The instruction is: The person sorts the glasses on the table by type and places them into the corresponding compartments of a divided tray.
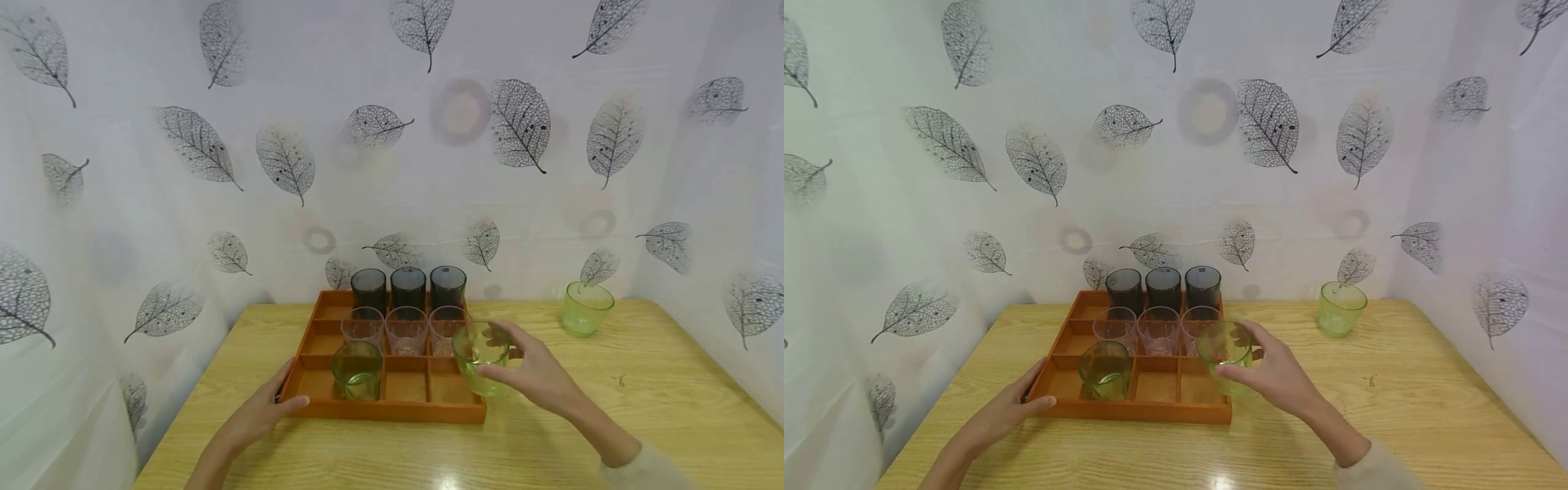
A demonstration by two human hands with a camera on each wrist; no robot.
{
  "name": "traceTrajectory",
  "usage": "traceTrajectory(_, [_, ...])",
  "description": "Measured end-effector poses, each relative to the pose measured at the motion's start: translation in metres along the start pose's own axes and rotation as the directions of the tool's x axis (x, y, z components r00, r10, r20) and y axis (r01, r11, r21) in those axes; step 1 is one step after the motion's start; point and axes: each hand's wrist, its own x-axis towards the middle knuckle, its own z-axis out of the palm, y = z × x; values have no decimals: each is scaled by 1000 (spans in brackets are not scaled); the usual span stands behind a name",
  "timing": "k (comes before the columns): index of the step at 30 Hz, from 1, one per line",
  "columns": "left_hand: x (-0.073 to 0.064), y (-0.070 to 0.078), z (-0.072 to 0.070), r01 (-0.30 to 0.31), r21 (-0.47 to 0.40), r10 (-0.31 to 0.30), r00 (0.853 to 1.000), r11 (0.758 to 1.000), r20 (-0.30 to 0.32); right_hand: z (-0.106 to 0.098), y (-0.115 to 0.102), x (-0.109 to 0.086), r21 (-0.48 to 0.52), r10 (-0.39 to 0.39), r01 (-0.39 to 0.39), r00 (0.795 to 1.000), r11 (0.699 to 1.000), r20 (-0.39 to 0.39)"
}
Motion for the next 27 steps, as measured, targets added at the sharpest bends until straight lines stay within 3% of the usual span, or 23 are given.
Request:
traceTrajectory(8, [-3, 2, 1, 18, -29, -18, 1000, 999, -5, 22, -4, 9, 27, 46, -46, 999, 999, 25])
traceTrajectory(15, [-3, 2, 2, 24, -50, -24, 1000, 998, -9, 41, -13, 19, 112, 51, -57, 997, 992, 52])
traceTrajectory(27, [-2, 3, 2, 10, -49, -10, 1000, 999, -3, 70, -27, 33, 104, 57, -60, 998, 993, 34])
